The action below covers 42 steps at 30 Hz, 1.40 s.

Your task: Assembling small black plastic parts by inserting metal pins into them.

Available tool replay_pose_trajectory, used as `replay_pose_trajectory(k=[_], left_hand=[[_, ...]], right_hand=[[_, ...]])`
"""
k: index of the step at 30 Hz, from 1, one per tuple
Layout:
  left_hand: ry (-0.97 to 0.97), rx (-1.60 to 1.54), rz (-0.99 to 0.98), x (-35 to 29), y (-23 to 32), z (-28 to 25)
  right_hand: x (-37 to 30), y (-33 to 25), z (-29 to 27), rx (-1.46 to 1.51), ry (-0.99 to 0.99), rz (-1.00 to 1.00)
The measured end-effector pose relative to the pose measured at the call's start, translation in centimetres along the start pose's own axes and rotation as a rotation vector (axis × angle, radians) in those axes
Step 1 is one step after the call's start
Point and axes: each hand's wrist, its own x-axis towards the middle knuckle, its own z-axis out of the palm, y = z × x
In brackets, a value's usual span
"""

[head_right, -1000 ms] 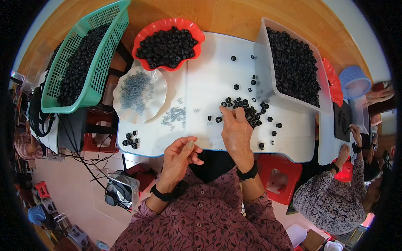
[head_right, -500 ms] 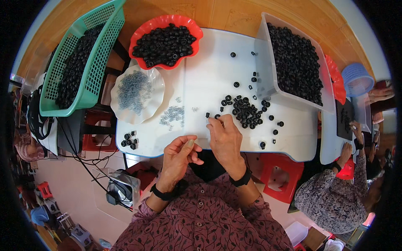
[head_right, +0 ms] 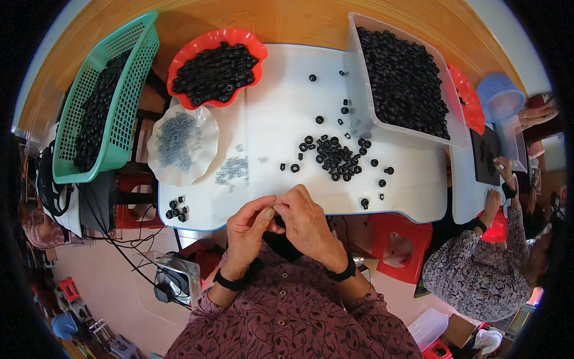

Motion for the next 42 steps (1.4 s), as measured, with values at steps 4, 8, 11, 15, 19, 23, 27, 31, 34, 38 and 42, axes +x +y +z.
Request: replay_pose_trajectory(k=[4,8,11,15,19,23,27,31,34,38,42], left_hand=[[-0.042,0.046,0.036,0.2,0.1,0.2],[-0.012,0.052,0.058,0.4,-0.4,0.5],[0.013,0.095,0.120,0.7,-0.6,0.9],[-0.004,0.083,0.113,1.1,-0.9,1.4],[0.036,0.001,0.010,1.4,-0.9,2.2],[0.012,0.072,-0.035,1.5,-1.5,2.0],[0.024,0.068,-0.064,1.6,-2.1,2.2],[0.079,0.190,-0.013,1.9,-2.4,2.5],[0.076,0.386,0.087,2.2,-1.9,2.8],[0.101,0.507,0.176,2.4,-1.6,3.2],[0.159,0.711,0.366,2.8,-2.0,3.5]], right_hand=[[-0.7,0.9,-0.4,0.101,-0.015,0.021],[-1.1,0.5,-0.7,0.297,-0.002,0.213],[-1.4,0.9,-1.0,0.380,-0.018,0.282],[-1.5,1.4,-1.9,0.523,-0.055,0.363],[0.0,1.5,-2.6,0.241,0.131,0.170],[2.0,2.5,-3.6,-0.229,0.387,-0.066],[2.6,3.7,-3.7,-0.408,0.384,-0.052],[2.6,3.5,-3.5,-0.212,0.350,-0.015],[2.3,3.7,-3.7,-0.092,0.355,0.062],[2.4,3.0,-3.6,-0.049,0.388,0.111],[2.5,3.0,-3.5,-0.094,0.313,0.117]])
